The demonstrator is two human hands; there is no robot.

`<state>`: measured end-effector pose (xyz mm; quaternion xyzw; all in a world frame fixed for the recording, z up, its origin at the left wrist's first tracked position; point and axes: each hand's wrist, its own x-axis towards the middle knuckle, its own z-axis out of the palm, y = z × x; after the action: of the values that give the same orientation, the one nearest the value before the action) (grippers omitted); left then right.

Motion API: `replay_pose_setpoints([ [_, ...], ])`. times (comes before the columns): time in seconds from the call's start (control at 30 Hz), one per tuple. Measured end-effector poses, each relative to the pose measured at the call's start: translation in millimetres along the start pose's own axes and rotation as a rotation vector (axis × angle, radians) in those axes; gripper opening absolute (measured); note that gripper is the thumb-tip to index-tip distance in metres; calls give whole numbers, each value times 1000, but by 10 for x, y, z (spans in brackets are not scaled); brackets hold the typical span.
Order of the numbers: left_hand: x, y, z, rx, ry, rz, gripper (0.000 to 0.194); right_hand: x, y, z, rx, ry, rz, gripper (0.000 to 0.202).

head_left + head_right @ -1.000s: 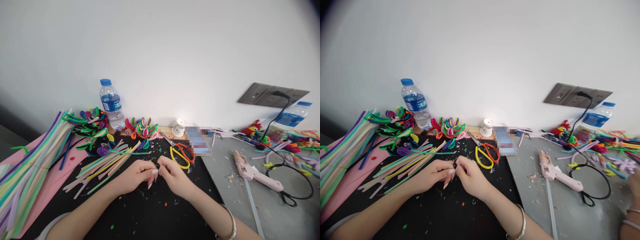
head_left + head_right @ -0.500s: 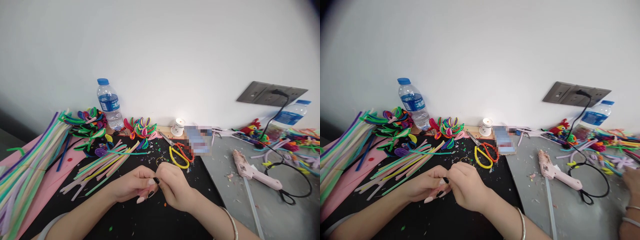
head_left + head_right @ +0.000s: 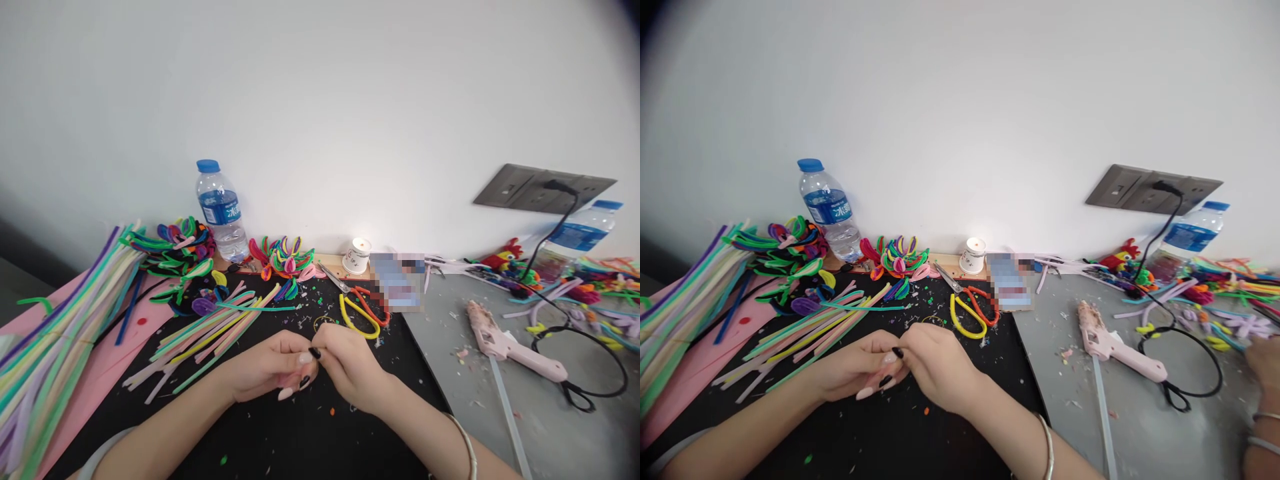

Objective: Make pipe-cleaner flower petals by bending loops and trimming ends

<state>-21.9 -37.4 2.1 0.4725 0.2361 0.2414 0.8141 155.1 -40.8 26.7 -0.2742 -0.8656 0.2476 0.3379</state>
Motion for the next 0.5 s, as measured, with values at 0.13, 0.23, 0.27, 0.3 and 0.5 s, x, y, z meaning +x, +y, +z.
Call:
replay_pose_setpoints([
  [0.13,35,44,-33,329,223,110,34,9,113,3,11,84,230,18],
  [0.23,42,76,-37,515,321,169,33,2,186,6,-12,156,351,21],
  [0.27,42,85,-39,549,356,188,32,0,205,3,-38,178,380,21],
  [0.3,41,92,-41,578,396,208,31,0,222,-3,-77,200,403,20],
  [0.5,47,103,-81,621,610,254,28,11,374,-107,-566,222,504,9],
])
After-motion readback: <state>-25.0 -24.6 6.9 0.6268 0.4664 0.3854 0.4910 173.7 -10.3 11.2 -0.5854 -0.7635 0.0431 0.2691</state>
